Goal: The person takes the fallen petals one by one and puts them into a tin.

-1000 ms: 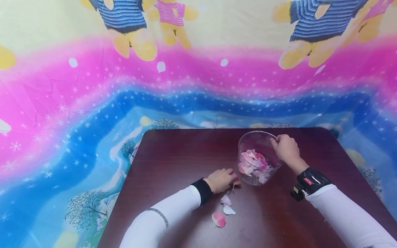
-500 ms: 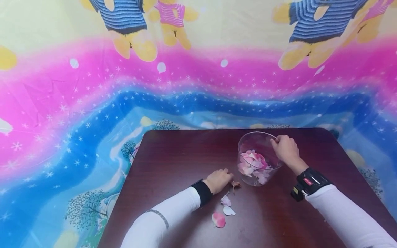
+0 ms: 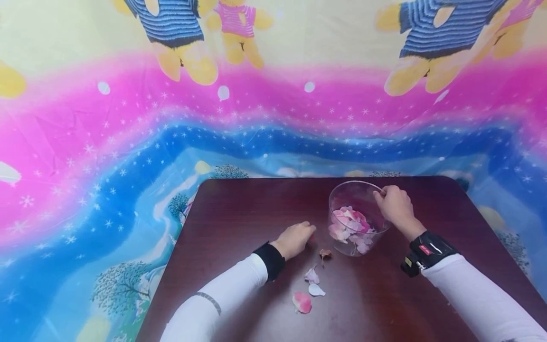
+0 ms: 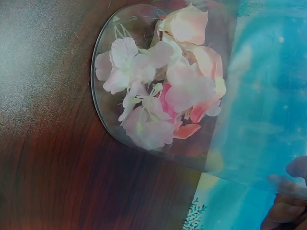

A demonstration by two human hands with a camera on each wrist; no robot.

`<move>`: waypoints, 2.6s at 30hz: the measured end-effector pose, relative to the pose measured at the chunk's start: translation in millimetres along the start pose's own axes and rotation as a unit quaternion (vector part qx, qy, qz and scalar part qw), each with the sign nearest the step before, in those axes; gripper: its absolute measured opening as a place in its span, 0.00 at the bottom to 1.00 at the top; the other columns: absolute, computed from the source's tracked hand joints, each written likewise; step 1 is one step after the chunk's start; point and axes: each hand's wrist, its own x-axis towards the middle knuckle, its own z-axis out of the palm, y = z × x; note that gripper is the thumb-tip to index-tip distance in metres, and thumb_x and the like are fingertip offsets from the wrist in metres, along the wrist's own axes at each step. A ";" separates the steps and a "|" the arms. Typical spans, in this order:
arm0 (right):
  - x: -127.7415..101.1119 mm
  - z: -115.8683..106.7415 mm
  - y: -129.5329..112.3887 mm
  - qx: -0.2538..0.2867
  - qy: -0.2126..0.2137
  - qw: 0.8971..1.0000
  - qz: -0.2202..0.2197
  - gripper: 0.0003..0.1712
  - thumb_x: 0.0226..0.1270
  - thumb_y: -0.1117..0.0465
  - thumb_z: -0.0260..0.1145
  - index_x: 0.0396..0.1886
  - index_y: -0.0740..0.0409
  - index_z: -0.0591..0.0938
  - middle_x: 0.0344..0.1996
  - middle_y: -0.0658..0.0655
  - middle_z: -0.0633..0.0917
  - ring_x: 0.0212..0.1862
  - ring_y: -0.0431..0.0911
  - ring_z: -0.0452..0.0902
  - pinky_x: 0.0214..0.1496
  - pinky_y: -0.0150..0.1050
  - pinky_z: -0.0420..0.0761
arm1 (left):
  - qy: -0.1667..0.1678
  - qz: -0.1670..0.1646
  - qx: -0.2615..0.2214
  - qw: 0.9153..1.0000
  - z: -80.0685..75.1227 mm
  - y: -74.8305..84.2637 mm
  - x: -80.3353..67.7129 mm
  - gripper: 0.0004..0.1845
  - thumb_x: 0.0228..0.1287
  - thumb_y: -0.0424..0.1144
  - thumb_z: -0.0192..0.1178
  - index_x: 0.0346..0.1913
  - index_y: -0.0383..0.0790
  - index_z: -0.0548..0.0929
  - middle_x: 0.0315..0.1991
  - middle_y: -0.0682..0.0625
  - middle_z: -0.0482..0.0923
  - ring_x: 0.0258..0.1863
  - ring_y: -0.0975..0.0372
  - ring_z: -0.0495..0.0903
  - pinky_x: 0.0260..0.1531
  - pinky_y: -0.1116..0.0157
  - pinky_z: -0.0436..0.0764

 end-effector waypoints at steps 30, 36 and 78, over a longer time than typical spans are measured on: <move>-0.2 0.1 1.9 0.003 0.000 1.000 -0.003 0.19 0.75 0.53 0.59 0.33 0.66 0.82 0.19 0.58 0.78 0.23 0.50 0.74 0.21 0.39 0.66 | 0.186 0.073 -0.069 0.978 -133.5 37.5 31.5 0.05 0.73 0.36 0.59 0.47 0.45 0.84 0.41 0.53 0.80 0.43 0.66 0.80 0.49 0.73 0.81; -0.2 -0.8 2.3 0.001 0.006 1.000 0.004 0.19 0.75 0.53 0.60 0.32 0.66 0.82 0.19 0.58 0.78 0.24 0.51 0.74 0.21 0.39 0.66 | 0.153 0.090 -0.003 0.984 -131.2 52.7 49.2 0.06 0.74 0.39 0.60 0.48 0.46 0.82 0.42 0.54 0.80 0.44 0.66 0.82 0.49 0.76 0.80; 6.0 -3.7 3.2 -0.006 0.007 1.000 0.000 0.20 0.75 0.51 0.59 0.33 0.64 0.83 0.21 0.59 0.81 0.27 0.55 0.78 0.24 0.44 0.70 | -0.033 0.059 0.014 0.998 -87.1 28.8 9.8 0.42 0.70 0.73 0.42 0.82 0.66 0.43 0.84 0.53 0.39 0.84 0.53 0.37 0.81 0.48 0.48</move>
